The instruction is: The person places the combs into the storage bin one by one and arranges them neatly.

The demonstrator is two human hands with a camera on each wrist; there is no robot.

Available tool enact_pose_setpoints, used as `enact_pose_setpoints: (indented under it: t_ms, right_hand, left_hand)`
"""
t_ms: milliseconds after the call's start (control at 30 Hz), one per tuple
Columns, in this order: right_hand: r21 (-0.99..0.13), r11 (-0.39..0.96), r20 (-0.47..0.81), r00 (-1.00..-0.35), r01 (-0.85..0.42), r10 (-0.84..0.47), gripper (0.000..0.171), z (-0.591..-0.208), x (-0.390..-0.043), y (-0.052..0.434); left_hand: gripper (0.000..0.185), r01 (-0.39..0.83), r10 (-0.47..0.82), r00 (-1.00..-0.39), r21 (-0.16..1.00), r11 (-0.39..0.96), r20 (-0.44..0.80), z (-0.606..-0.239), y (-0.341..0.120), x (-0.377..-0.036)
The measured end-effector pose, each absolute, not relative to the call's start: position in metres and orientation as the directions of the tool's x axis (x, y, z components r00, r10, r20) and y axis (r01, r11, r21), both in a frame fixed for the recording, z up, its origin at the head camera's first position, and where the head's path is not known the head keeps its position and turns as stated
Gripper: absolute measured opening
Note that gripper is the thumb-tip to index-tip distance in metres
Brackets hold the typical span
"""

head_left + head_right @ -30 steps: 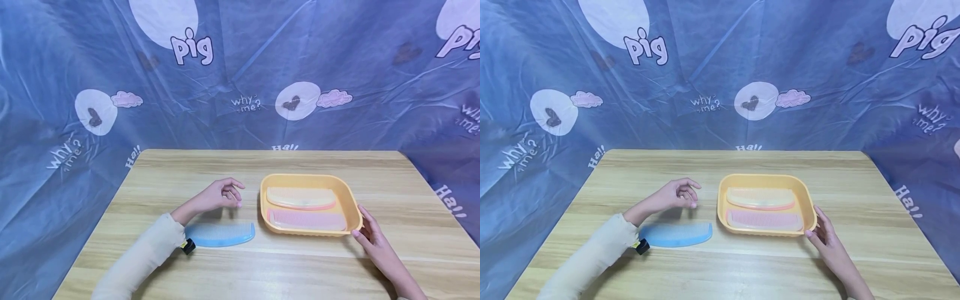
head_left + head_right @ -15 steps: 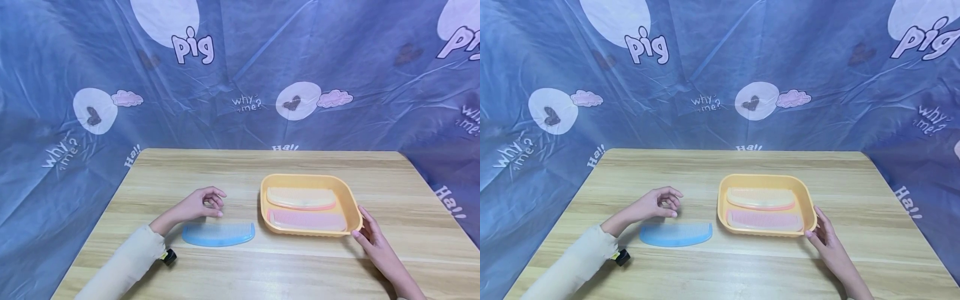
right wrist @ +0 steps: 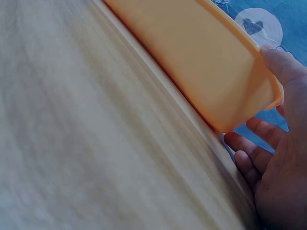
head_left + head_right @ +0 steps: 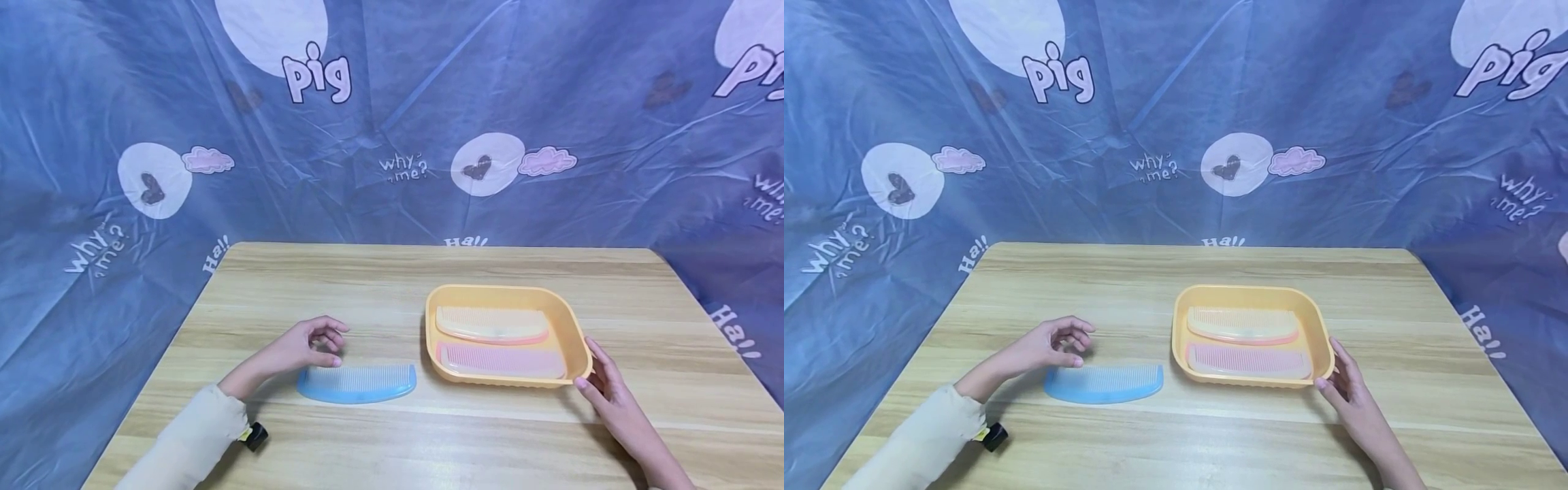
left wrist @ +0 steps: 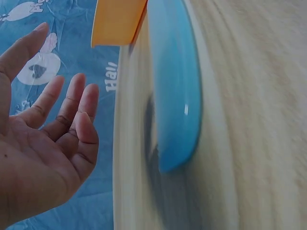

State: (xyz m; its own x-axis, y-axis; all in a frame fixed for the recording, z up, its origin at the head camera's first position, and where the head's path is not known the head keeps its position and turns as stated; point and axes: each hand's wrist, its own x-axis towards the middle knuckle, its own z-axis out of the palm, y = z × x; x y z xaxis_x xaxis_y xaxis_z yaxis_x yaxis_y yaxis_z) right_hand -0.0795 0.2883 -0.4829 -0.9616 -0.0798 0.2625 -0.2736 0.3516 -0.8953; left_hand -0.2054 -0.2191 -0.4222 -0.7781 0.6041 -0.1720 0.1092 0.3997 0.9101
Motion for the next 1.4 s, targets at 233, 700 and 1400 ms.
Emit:
enact_pose_setpoints:
  t_ms: [233, 700, 1400]
  right_hand:
    - [-0.893, 0.359, 0.263, -0.962, -0.272, -0.075, 0.070, -0.482, -0.080, 0.288]
    - [-0.892, 0.362, 0.262, -0.963, -0.269, -0.069, 0.071, -0.483, -0.080, 0.288]
    - [-0.880, 0.396, 0.257, -0.964, -0.262, -0.065, 0.071, -0.481, -0.081, 0.285]
  left_hand:
    - [0.060, 0.106, 0.593, -0.784, 0.903, 0.416, -0.181, -0.426, -0.234, -0.201]
    - [0.060, 0.083, 0.551, -0.801, 0.869, 0.488, -0.233, -0.439, -0.257, -0.193]
    - [0.061, 0.143, 0.562, -0.791, 0.820, 0.555, -0.243, -0.445, -0.278, -0.187]
